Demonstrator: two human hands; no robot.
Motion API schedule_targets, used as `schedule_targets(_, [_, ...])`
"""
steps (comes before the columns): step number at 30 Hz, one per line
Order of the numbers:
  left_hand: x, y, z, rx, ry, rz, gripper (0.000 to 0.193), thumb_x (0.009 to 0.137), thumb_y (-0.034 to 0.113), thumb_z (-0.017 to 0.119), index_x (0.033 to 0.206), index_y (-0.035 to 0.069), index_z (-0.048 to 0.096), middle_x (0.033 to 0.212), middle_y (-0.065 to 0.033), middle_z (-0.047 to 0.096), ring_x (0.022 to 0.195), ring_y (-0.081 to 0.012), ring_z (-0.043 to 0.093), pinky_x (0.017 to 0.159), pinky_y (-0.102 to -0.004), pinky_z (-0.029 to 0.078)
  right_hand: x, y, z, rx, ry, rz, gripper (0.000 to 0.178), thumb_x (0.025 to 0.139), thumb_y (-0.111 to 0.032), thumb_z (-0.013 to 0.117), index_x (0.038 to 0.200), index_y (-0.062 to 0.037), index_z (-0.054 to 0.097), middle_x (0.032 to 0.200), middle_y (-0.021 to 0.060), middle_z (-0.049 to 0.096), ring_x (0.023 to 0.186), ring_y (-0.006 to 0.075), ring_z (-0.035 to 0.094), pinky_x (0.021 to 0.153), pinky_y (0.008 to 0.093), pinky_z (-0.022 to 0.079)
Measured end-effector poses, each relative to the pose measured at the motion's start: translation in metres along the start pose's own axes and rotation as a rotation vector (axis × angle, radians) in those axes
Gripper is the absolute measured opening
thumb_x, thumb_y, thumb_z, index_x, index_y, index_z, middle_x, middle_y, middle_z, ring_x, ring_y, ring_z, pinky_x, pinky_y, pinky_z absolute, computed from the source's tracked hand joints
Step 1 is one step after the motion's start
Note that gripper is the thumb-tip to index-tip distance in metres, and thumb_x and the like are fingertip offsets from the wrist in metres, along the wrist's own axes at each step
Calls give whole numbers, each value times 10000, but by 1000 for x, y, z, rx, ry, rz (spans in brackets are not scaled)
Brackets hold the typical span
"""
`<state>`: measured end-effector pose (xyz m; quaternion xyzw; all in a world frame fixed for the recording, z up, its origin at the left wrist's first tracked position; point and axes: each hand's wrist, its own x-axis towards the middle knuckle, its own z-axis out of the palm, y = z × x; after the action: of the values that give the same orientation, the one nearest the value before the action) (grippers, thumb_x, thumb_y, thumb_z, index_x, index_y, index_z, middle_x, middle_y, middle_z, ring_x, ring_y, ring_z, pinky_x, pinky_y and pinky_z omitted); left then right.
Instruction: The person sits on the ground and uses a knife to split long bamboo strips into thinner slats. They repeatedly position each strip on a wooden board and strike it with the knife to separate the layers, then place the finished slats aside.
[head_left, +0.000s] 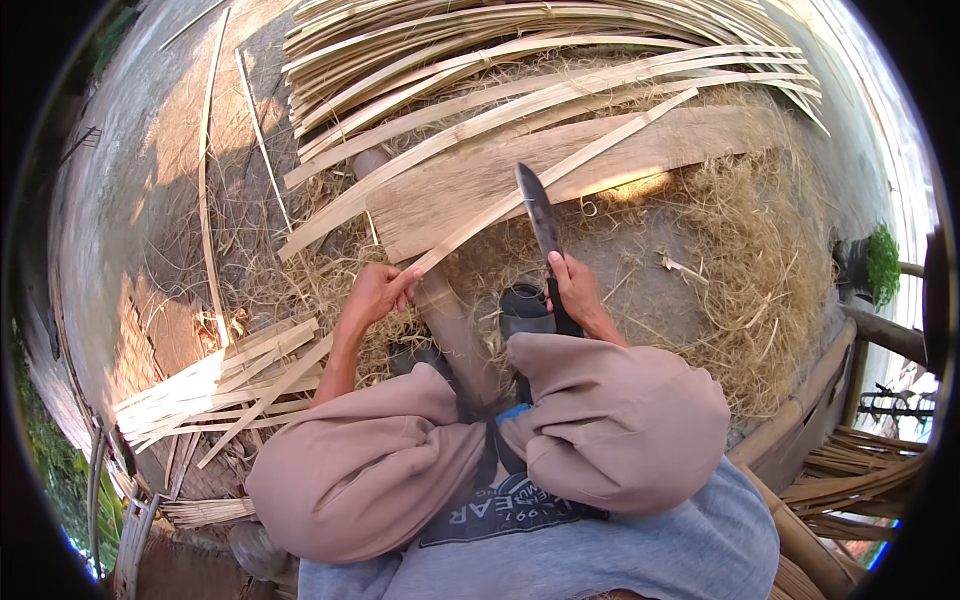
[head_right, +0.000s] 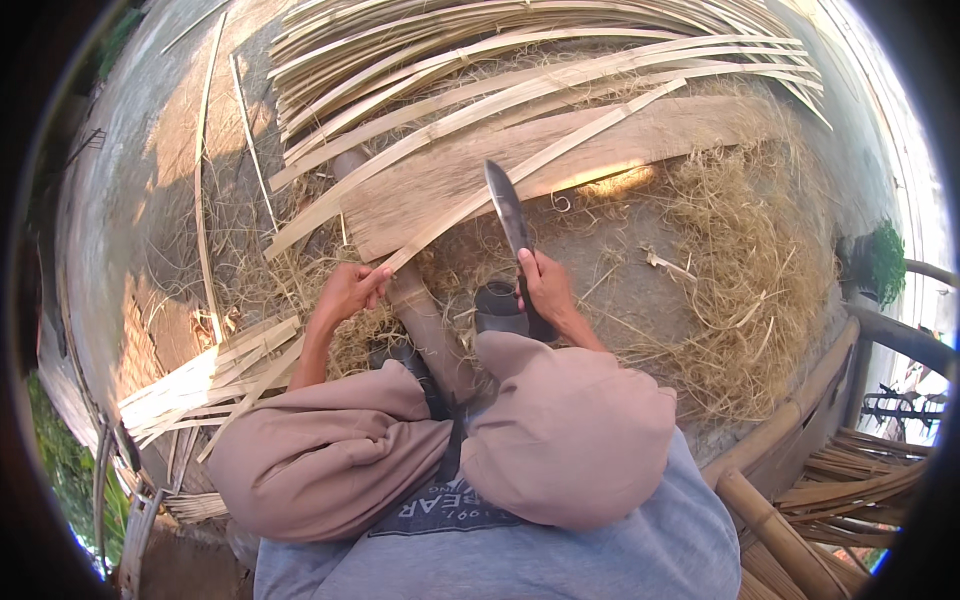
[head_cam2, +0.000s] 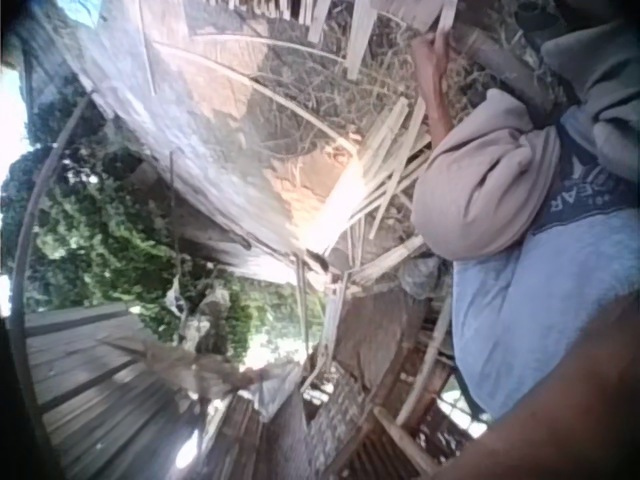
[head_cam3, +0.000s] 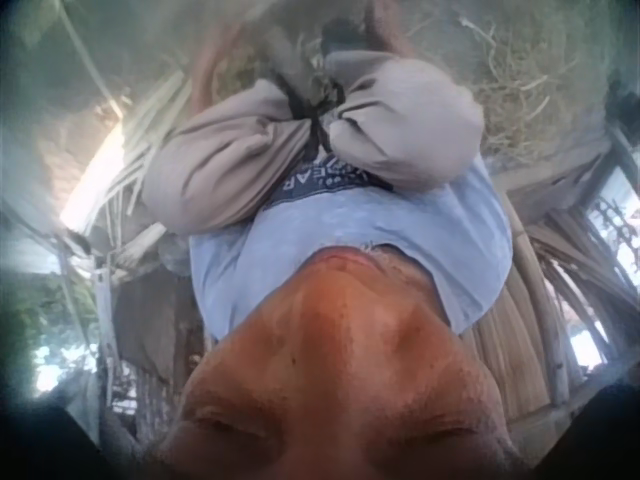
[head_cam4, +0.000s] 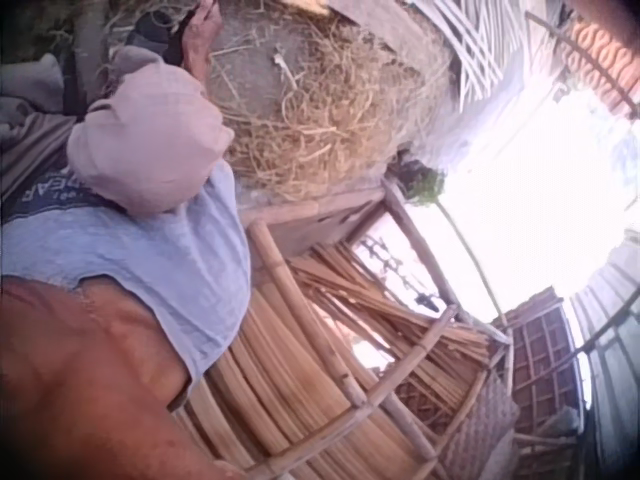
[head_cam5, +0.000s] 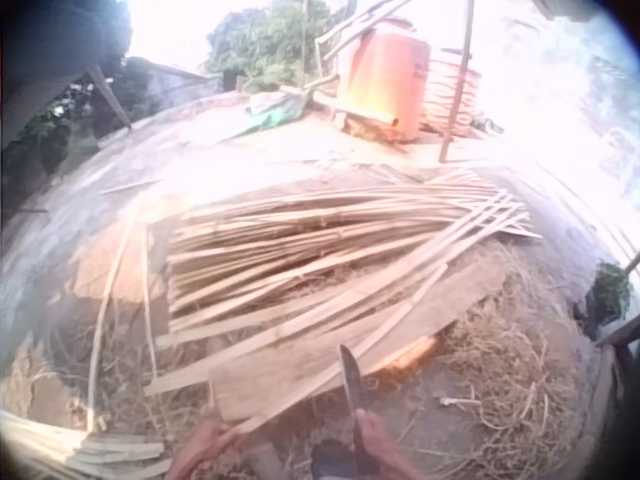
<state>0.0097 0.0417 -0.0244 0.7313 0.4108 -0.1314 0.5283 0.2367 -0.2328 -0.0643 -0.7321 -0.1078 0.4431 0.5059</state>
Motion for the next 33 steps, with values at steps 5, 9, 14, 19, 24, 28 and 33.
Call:
schedule_targets(5, [6,-6,1,-86,-11,-31,521,968,458,721,697,13,720,566,-44,651,491,-102,616,492,-274,460,-17,-14,13,-134,-180,-52,463,1101,-404,485,881,-14,604,665,61,606,492,126,564,473,307,454])
schedule_targets(9, [1,8,3,-128,19,-61,497,944,438,755,701,6,722,563,-57,659,485,-119,619,496,-292,477,-14,-4,23,-53,-135,8,399,1083,-365,552,911,-9,611,674,42,603,557,130,589,516,327,472])
schedule_targets(14, [-26,-25,15,236,395,181,488,834,500,841,1040,65,760,766,-85,719,673,-155,690,593,-270,506,-13,-31,13,-428,126,-279,376,1016,-362,651,1031,13,622,816,159,687,693,306,686,616,415,527])
schedule_targets(19, [-53,-72,15,429,538,428,513,934,372,763,1423,264,647,771,-79,572,646,-220,585,612,-395,465,38,-45,-62,-883,575,-548,396,953,-304,697,1156,25,609,1075,248,700,968,432,700,782,511,560])
schedule_targets(24, [-32,-16,34,509,411,433,406,1029,370,630,1435,348,626,735,-89,479,634,-262,543,608,-432,450,70,-52,-109,-1014,604,-169,495,960,-433,657,1138,26,608,1044,267,715,958,453,703,818,544,549])
schedule_targets(28, [-12,11,46,504,356,463,378,1049,428,574,1412,349,644,740,-100,518,670,-297,588,624,-446,473,66,-47,-99,-832,499,-75,602,930,-576,648,1000,22,646,854,256,717,831,436,718,789,529,551])
schedule_targets(33, [-5,18,46,366,282,417,369,1040,441,578,1377,327,677,798,-120,641,752,-322,652,688,-460,503,-9,-38,-21,-877,-21,-410,463,906,-460,723,879,0,677,708,227,683,712,416,708,687,502,542])
